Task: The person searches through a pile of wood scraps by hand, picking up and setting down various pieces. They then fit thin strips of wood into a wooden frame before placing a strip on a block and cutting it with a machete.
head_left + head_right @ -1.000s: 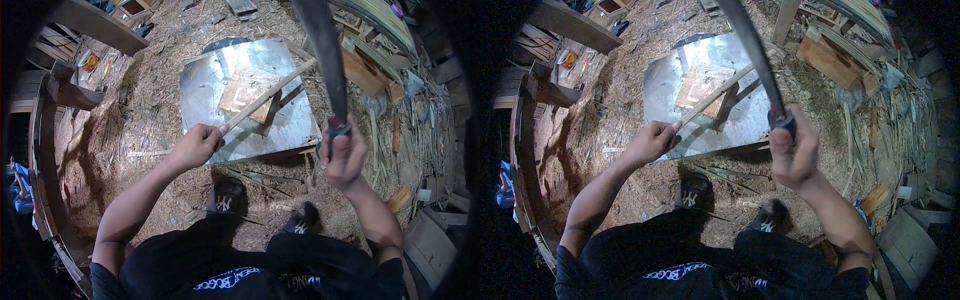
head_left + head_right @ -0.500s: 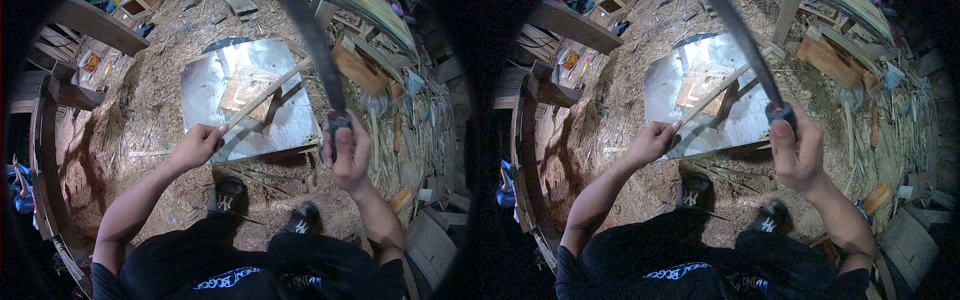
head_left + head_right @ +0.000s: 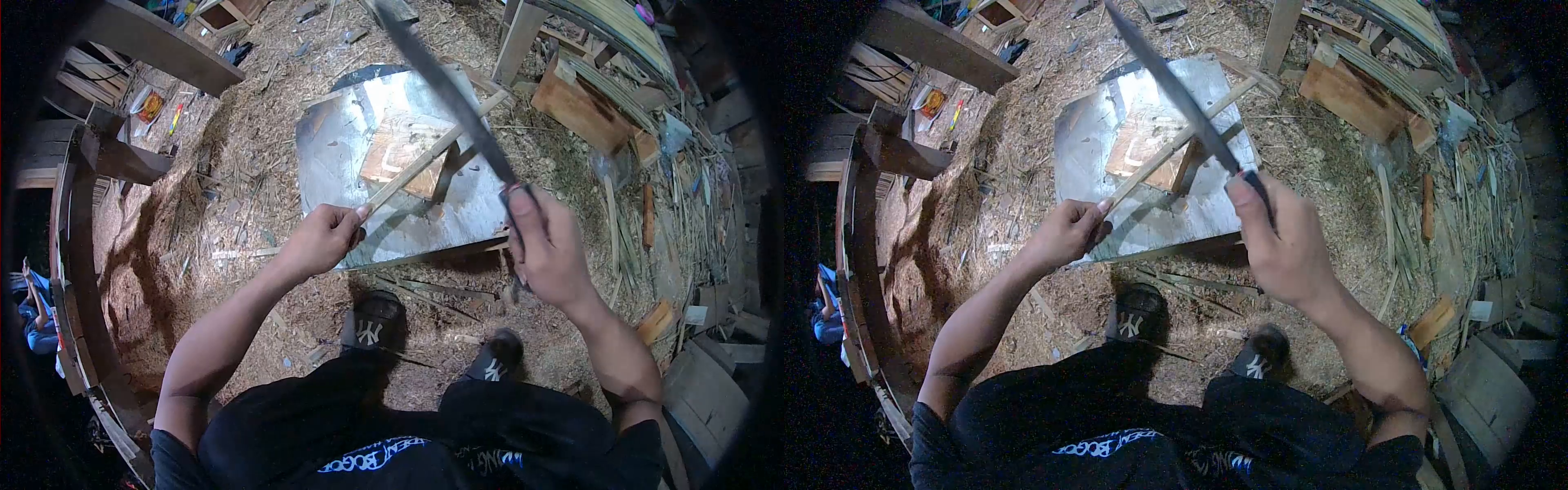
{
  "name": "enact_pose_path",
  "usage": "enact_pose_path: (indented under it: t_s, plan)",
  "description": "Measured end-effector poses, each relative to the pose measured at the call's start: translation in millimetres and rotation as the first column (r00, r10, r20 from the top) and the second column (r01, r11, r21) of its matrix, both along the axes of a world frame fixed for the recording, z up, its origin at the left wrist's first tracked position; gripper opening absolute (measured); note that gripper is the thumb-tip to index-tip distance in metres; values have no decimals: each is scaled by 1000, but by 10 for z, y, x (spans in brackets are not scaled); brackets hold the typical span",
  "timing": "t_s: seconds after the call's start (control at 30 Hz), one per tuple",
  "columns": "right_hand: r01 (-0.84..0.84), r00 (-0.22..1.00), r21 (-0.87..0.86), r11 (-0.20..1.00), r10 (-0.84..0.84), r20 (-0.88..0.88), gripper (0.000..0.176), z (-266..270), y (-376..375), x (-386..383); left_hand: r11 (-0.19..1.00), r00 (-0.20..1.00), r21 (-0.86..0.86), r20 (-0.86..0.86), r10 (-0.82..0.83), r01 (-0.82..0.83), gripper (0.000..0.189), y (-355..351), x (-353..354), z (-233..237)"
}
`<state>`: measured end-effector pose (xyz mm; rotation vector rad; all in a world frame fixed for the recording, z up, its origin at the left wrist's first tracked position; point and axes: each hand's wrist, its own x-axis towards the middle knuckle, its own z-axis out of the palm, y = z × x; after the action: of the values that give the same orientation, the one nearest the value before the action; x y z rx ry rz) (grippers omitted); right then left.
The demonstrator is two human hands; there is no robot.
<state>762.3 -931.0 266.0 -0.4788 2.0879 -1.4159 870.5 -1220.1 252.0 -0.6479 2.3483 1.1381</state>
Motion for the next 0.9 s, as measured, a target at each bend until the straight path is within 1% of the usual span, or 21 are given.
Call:
enact_pose_path:
  t_s: [0.07, 0.1, 0.13, 0.17, 0.2, 0.23, 0.27, 0.33, 0.37, 0.4, 0.43, 0.47, 0.53, 0.57, 0.6, 0.63, 0.7, 0.73, 0.8, 0.83, 0.9]
  plan:
    - [61, 978, -342, 938, -124, -165, 44, 98, -14, 58, 1000, 1000, -2, -9, -2, 2, 60, 3, 0, -8]
    - [16, 959, -342, 940, -111, -261, 41, 15, 46, 27, 1000, 1000, -10, -18, -11, 10, 60, -2, 6, -11]
    - [18, 960, -343, 939, -112, -257, 41, -111, 24, 26, 1000, 1000, -11, -14, -11, 11, 60, -5, 13, -17]
    - [-16, 951, -128, 992, -24, -310, 42, -278, -7, 26, 1000, 1000, 1, -19, 9, -9, 60, -1, 21, -28]
    - [-42, 936, 93, 995, 72, -345, 43, -430, -33, 30, 1000, 999, 12, -28, 27, -27, 60, 4, 19, -31]
    - [-33, 904, 142, 989, 90, -417, 45, -523, -55, 75, 1000, 999, 9, -31, 24, -24, 60, 4, 23, -28]
    - [-25, 904, 136, 990, 81, -420, 45, -526, -33, 63, 1000, 1000, 19, -12, 17, -17, 60, 4, 32, -29]
    - [-62, 954, 136, 989, 98, -283, 48, -436, -2, 2, 999, 1000, 29, 11, 19, -19, 60, -7, 48, -20]
    - [-70, 992, 175, 982, 88, -95, 51, -345, -8, -59, 1000, 1000, 11, 9, 11, -11, 59, -5, 60, -19]
    - [-66, 991, 175, 982, 85, -103, 51, -256, 4, -86, 1000, 1000, -12, -8, -2, 2, 59, -15, 26, -14]
    - [-27, 976, 60, 998, 14, 215, 51, -183, 16, -104, 1000, 1000, -13, -16, -5, 5, 59, -28, 6, -19]
    - [43, 852, -37, 998, -17, 523, 52, -139, 22, -99, 1000, 1000, 0, -23, 0, 0, 57, -41, 17, -39]
    - [52, 877, -4, 999, -44, 479, 52, -123, 10, -81, 1000, 1000, 12, -28, 8, -7, 56, -67, 43, -81]
    - [29, 965, -11, 1000, -25, 261, 52, -141, 0, -80, 999, 993, -34, -108, -42, 38, 53, -75, 60, -108]
    - [5, 1000, -12, 1000, -5, 28, 52, -159, -8, -83, 993, 978, -84, -186, -93, 79, 51, -64, 67, -106]
    - [5, 1000, -12, 1000, -5, 25, 52, -188, -9, -80, 993, 978, -84, -188, -93, 78, 51, -43, 82, -89]
    - [-24, 967, 31, 999, 31, -251, 51, -253, -2, -49, 970, 943, -209, -281, -178, 121, 42, 7, 92, -9]
    - [-21, 968, 30, 999, 28, -250, 51, -265, 1, -29, 970, 943, -210, -280, -181, 124, 42, 21, 79, 29]
    - [-37, 969, 85, 996, 57, -239, 51, -283, -4, 23, 940, 941, -303, -243, -235, 156, 32, 48, 67, 72]
    - [-30, 967, 74, 997, 48, -248, 51, -295, -16, 45, 940, 942, -303, -241, -235, 157, 32, 43, 72, 51]
    - [-30, 960, 79, 996, 51, -274, 50, -396, -10, 46, 848, 912, -488, -217, -348, 207, 25, 13, 73, 2]
